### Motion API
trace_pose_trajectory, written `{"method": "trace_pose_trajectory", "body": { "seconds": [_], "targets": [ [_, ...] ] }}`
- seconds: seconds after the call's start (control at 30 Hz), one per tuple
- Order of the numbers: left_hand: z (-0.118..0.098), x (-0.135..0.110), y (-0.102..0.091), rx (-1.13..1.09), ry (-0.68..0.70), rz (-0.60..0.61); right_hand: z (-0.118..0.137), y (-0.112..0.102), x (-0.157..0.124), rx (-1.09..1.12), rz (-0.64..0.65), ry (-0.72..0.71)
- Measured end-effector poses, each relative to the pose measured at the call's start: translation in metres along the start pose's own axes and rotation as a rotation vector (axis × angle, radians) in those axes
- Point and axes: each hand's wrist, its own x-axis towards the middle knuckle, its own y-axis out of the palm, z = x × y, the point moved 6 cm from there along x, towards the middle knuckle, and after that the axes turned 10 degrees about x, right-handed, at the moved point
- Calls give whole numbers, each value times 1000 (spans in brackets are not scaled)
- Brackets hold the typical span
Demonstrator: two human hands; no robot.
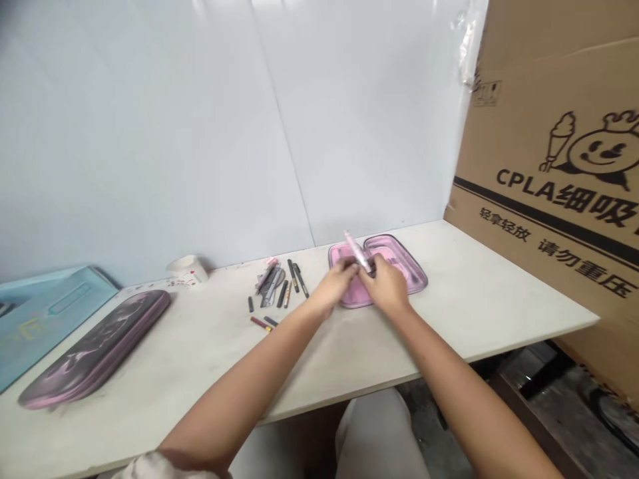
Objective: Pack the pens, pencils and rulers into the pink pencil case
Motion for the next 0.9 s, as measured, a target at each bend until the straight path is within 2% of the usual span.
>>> {"method": "trace_pose_trajectory", "body": {
  "seconds": [0.1, 0.17, 0.2, 0.3, 0.47, 0.53, 0.6, 0.67, 0.77, 0.83, 0.9],
  "targets": [
    [-4, 6, 47, 515, 201, 178, -33, -40, 9, -369, -167, 19],
    [3, 6, 68, 887, 285, 252, -51, -52, 13, -573, -214, 36],
    [7, 6, 74, 999, 296, 275, -59, -54, 14, -621, -217, 52],
    [17, 4, 81, 1145, 330, 307, -74, -53, 16, -674, -198, 94],
    [14, -3, 75, 1150, 440, 255, -78, -49, 15, -646, -208, 96],
    [9, -6, 61, 1117, 474, 208, -77, -49, 12, -637, -216, 66],
    [3, -9, 36, 1097, 485, 133, -76, -49, 9, -638, -214, 25],
    [-1, -14, -1, 1118, 462, 27, -73, -49, 6, -644, -220, -20],
    [2, -25, -69, 1220, 370, -168, -63, -45, 2, -650, -238, -109],
    [14, -34, -108, 1309, 281, -260, -48, -34, -1, -651, -231, -189],
    [31, -43, -136, 1396, 193, -315, -25, -12, -4, -639, -195, -283]
  ]
}}
